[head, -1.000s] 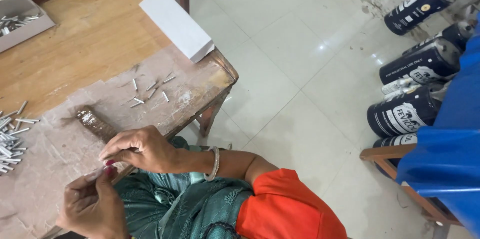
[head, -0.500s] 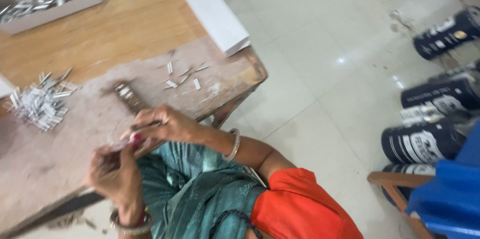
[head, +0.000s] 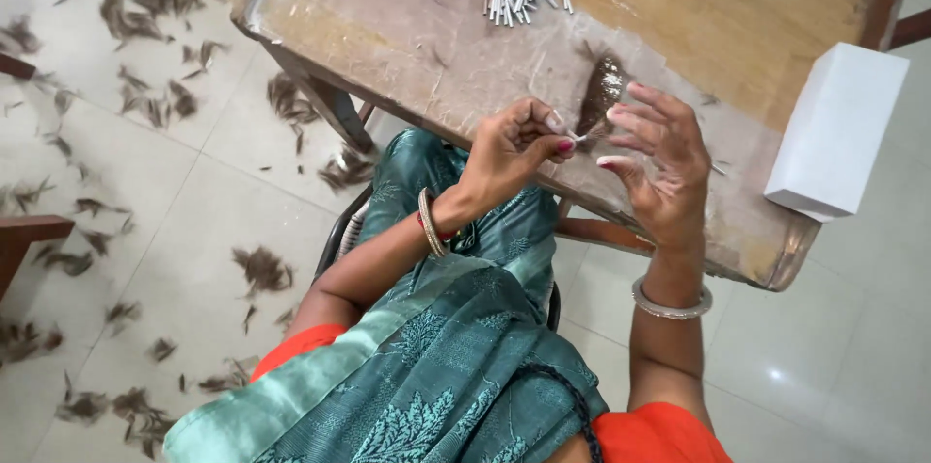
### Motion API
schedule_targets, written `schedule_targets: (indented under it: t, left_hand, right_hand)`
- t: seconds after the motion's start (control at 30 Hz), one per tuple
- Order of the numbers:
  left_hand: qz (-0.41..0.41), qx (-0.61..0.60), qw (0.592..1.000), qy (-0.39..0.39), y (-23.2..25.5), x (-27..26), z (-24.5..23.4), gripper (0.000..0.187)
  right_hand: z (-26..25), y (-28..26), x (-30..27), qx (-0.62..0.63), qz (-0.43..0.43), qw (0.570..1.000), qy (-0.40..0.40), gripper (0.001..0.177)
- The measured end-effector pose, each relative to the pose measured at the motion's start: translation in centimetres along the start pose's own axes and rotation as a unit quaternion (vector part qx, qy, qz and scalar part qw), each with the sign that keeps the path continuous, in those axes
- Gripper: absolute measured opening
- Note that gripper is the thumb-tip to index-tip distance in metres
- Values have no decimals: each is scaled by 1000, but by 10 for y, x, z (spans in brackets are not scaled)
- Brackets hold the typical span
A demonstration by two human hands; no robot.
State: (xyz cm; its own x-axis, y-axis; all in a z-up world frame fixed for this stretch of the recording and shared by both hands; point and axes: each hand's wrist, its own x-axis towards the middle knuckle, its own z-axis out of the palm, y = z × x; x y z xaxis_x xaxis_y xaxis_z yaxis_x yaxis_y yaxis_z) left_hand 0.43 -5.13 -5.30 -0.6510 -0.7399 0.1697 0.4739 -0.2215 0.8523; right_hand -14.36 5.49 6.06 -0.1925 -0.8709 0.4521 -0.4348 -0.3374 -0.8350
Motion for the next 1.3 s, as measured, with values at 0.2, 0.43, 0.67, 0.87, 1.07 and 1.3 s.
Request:
schedule_targets:
  t: [0.2, 0.43, 0.67, 0.87, 1.07, 1.3]
  left_hand:
    - [29, 119, 992, 19, 29, -10, -1, 12]
    - [53, 140, 989, 13, 37, -12, -1, 12]
    - [75, 182, 980, 10, 41, -13, 1, 11]
    - [64, 167, 984, -13, 41, -15, 5, 10]
    - [88, 258, 962, -6, 58, -19, 12, 14]
    - [170, 344, 924, -2, 52, -18, 19, 4]
  right_hand:
    - [3, -30, 26, -275, -63, 950, -135, 30]
    - [5, -22, 27, -242, -36, 959, -140, 28]
    - [16, -49, 38, -239, -81, 957, -144, 30]
    - [1, -28, 20, -241, -73, 958, -138, 30]
    - [-4, -20, 14, -229, -57, 965, -115, 28]
    - [-10, -10, 5, -224, -56, 968, -101, 28]
